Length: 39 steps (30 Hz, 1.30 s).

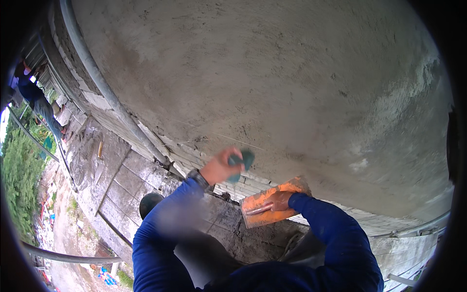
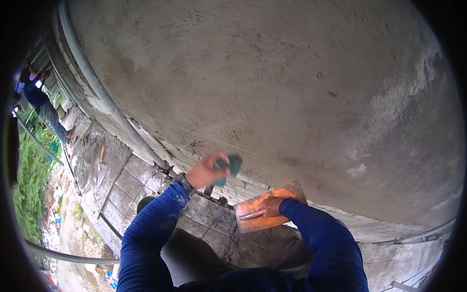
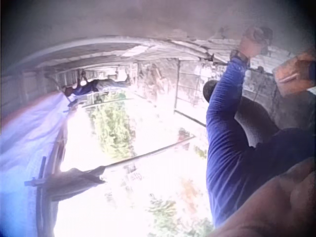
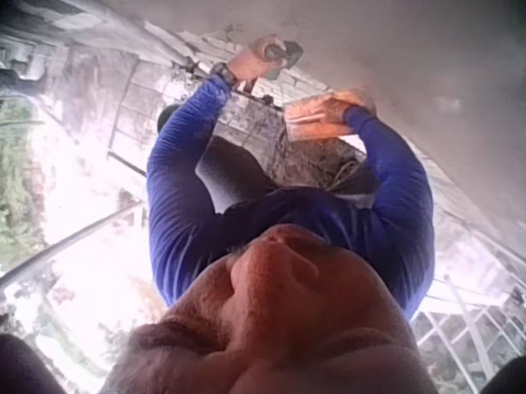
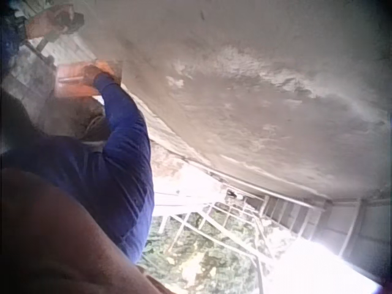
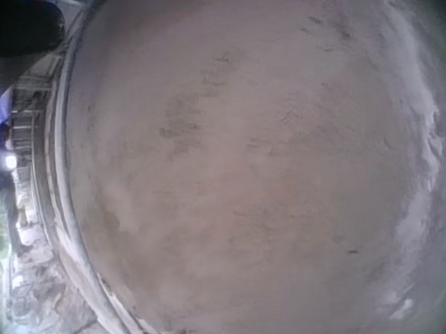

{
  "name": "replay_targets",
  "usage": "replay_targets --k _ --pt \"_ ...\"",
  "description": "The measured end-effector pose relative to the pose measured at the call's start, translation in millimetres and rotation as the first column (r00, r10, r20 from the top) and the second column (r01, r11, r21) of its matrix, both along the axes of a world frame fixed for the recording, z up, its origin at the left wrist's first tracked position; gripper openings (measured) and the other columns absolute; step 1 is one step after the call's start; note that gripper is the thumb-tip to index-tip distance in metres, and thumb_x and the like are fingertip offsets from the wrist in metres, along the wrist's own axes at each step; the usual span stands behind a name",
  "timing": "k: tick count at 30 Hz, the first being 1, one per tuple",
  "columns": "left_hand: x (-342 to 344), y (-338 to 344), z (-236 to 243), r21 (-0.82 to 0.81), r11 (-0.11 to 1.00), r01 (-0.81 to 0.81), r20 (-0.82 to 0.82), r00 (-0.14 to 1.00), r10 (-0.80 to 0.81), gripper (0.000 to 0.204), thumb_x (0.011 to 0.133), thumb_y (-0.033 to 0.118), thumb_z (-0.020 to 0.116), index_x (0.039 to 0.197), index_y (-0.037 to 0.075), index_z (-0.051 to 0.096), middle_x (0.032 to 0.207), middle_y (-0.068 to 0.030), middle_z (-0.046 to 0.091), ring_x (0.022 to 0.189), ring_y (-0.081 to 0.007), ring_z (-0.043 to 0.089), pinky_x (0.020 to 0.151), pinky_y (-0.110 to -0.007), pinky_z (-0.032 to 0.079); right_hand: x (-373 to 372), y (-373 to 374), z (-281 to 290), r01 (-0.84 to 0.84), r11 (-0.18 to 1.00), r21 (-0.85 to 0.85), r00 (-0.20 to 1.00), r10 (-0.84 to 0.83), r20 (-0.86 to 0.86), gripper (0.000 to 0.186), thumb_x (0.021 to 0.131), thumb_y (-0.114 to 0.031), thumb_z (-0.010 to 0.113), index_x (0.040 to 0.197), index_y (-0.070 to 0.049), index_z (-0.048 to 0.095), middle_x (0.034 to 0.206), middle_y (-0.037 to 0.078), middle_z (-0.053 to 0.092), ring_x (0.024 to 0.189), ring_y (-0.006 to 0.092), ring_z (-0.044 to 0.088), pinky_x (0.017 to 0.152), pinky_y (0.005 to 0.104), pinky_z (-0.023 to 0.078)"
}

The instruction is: The person applies plaster to a vertical wall using a trowel and a bucket. They scoop material from the bucket and spread it across the surface, smoothing it with consistent strokes. The person works on a section of the wall, gradually covering the rough surface with a layer of plaster.

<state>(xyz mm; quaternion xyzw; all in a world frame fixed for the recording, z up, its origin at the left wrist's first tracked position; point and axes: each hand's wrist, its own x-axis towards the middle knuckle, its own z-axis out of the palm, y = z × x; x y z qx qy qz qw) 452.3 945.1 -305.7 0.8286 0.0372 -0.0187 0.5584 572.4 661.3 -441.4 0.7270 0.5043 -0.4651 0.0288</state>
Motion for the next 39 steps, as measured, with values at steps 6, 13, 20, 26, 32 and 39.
replay_targets --k 6,13,20,26,32,39 --pt "5.1 -39.3 -21.6 0.381 0.648 0.659 -0.284 0.751 -0.596 0.037 0.081 0.022 0.079 0.113 0.012 0.062 0.106 -0.0132 0.067 0.099 -0.0318 0.066 0.083 -0.043 0.054 1.1 -11.9 -16.7 0.104 0.986 0.129 0.992 -0.094 -0.081 0.044 0.098 -0.036 0.053 0.137 -0.015 0.061 0.122 0.018 0.069 0.114 0.0349 0.064 0.097 0.0445 0.048" --pt "31.5 38.5 -88.5 -0.334 0.822 -0.461 -0.029 0.877 0.479 0.028 0.082 0.018 0.071 0.107 0.011 0.062 0.101 -0.0109 0.068 0.080 -0.0232 0.069 0.068 -0.041 0.056 -15.0 0.2 13.2 0.005 0.996 0.089 1.000 -0.007 0.020 0.044 0.100 -0.033 0.053 0.140 -0.016 0.059 0.127 0.015 0.067 0.116 0.0341 0.063 0.099 0.0444 0.047" --pt "10.0 -33.5 -89.7 0.348 0.749 0.563 -0.300 0.824 -0.480 0.037 0.081 0.029 0.074 0.111 0.012 0.062 0.106 -0.0125 0.068 0.104 -0.0299 0.065 0.092 -0.044 0.050 -7.3 -18.5 -12.3 -0.034 0.991 0.130 0.999 0.034 0.003 0.043 0.099 -0.030 0.055 0.140 -0.017 0.059 0.127 0.016 0.067 0.115 0.0351 0.063 0.098 0.0434 0.048" --pt "2.4 68.6 -60.4 -0.078 0.837 -0.542 -0.053 0.840 0.539 0.027 0.085 0.011 0.076 0.107 0.010 0.061 0.097 -0.0053 0.063 0.088 -0.0110 0.061 0.077 -0.028 0.051 -16.2 -15.5 52.8 0.104 0.938 0.331 0.985 -0.142 0.094 0.041 0.097 -0.027 0.061 0.136 -0.016 0.062 0.116 0.018 0.070 0.106 0.0338 0.068 0.093 0.0447 0.052" --pt "-111.9 131.3 -137.1 -0.118 0.861 -0.494 0.184 0.841 0.508 0.028 0.085 0.011 0.075 0.109 0.009 0.060 0.097 -0.0048 0.064 0.088 -0.0117 0.060 0.075 -0.029 0.052 -6.8 -18.4 155.8 0.146 0.542 0.827 0.845 -0.503 0.181 0.041 0.095 -0.013 0.064 0.136 -0.008 0.063 0.119 0.018 0.071 0.097 0.0244 0.071 0.087 0.0338 0.054" --pt "-222.8 120.6 -170.9 0.097 0.571 -0.815 0.287 0.572 0.768 0.032 0.082 0.006 0.071 0.110 0.004 0.056 0.100 -0.0103 0.060 0.094 -0.0217 0.059 0.086 -0.033 0.048 40.2 -16.2 192.1 -0.020 0.227 0.974 0.530 -0.823 0.203 0.040 0.101 -0.014 0.061 0.138 0.001 0.058 0.130 0.014 0.067 0.105 0.0187 0.068 0.087 0.0304 0.054"
